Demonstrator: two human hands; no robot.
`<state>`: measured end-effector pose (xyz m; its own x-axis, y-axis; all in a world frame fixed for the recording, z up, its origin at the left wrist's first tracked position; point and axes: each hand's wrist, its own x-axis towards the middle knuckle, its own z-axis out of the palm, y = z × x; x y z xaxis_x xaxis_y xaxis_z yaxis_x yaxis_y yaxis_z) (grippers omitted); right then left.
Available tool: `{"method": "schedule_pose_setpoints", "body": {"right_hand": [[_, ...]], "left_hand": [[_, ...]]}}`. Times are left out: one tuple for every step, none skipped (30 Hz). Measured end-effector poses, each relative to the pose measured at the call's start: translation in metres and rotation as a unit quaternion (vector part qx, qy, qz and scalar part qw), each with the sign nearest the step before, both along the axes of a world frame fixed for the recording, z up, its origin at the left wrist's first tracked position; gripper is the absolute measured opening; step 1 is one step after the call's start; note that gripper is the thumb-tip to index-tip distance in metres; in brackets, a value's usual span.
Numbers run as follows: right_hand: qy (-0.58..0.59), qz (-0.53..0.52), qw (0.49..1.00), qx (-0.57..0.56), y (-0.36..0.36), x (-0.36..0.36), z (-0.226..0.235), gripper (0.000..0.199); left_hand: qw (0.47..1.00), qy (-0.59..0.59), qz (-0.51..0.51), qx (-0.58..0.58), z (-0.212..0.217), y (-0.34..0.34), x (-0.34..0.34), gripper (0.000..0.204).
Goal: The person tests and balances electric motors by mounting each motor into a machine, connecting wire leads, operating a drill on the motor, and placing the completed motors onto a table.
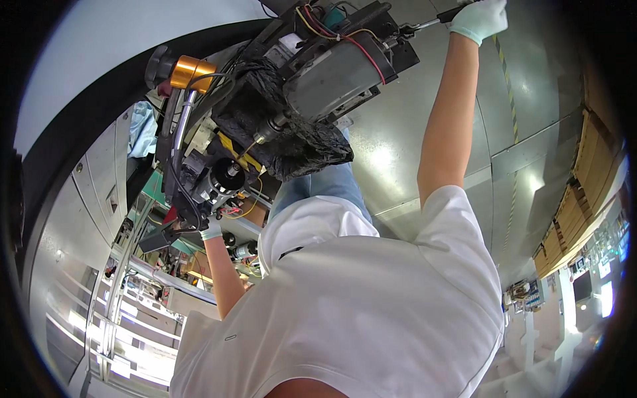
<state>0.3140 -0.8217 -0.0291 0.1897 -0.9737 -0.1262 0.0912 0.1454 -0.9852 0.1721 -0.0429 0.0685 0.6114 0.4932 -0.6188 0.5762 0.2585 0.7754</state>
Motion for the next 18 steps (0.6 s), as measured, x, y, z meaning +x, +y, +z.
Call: {"method": "schedule_pose_setpoints", "body": {"right_hand": [[-0.001,0.002,1.0,0.002,0.016,0.006,0.023,0.032],[0.009,-0.002,0.998,-0.058,0.037,0.014,0.051,0.03],[0.018,-0.008,0.993,-0.118,0.059,0.017,0.072,0.029],[0.021,-0.009,0.993,-0.12,0.08,0.016,0.085,0.029],[0.022,-0.01,0.987,-0.16,0.1,0.014,0.096,0.029],[0.026,-0.012,0.979,-0.203,0.111,0.009,0.105,0.03],[-0.014,-0.001,0.986,-0.164,0.114,0.0,0.11,0.029],[-0.054,0.011,0.991,-0.123,0.114,-0.008,0.111,0.029],[-0.052,0.015,0.991,-0.124,0.109,-0.007,0.109,0.029],[-0.049,0.015,0.991,-0.124,0.106,-0.012,0.108,0.029],[-0.064,0.038,0.991,-0.11,0.105,-0.019,0.108,0.028],[-0.085,0.061,0.99,-0.097,0.099,-0.019,0.103,0.027],[-0.081,0.069,0.987,-0.118,0.095,-0.021,0.101,0.029],[-0.082,0.071,0.987,-0.117,0.091,-0.016,0.098,0.029],[-0.071,0.049,0.988,-0.13,0.086,-0.01,0.095,0.029],[-0.061,0.027,0.988,-0.143,0.081,-0.006,0.09,0.029],[-0.07,0.017,0.99,-0.124,0.074,-0.004,0.084,0.027],[-0.073,0.018,0.989,-0.125,0.062,0.005,0.074,0.027]], "left_hand": [[1.0,0.0,0.003,0.003,0.003,0.0,-0.003,0.058],[1.0,0.003,0.003,0.003,0.005,0.001,-0.005,0.058],[1.0,0.002,0.006,0.004,0.007,0.002,-0.007,0.057],[1.0,0.006,0.006,0.0,0.007,0.004,-0.009,0.057],[1.0,0.007,0.006,-0.001,0.01,0.007,-0.01,0.056],[1.0,0.013,0.005,-0.006,0.009,0.008,-0.011,0.056],[1.0,0.014,0.006,-0.002,0.013,0.01,-0.015,0.055],[1.0,0.013,0.008,-0.001,0.017,0.014,-0.015,0.055],[1.0,0.016,0.007,-0.003,0.014,0.016,-0.013,0.054],[1.0,0.019,0.007,-0.004,0.015,0.017,-0.015,0.054],[0.999,0.03,0.013,-0.001,0.029,0.019,-0.024,0.054],[0.999,0.034,0.02,0.004,0.038,0.021,-0.032,0.053],[0.999,0.039,0.026,0.009,0.046,0.022,-0.04,0.053],[0.999,0.042,0.031,0.009,0.048,0.021,-0.045,0.052],[0.998,0.045,0.035,0.012,0.049,0.021,-0.049,0.052],[0.998,0.048,0.038,0.013,0.051,0.022,-0.053,0.051],[0.998,0.053,0.042,0.017,0.06,0.023,-0.058,0.051],[0.997,0.057,0.046,0.02,0.062,0.022,-0.06,0.051]]}}
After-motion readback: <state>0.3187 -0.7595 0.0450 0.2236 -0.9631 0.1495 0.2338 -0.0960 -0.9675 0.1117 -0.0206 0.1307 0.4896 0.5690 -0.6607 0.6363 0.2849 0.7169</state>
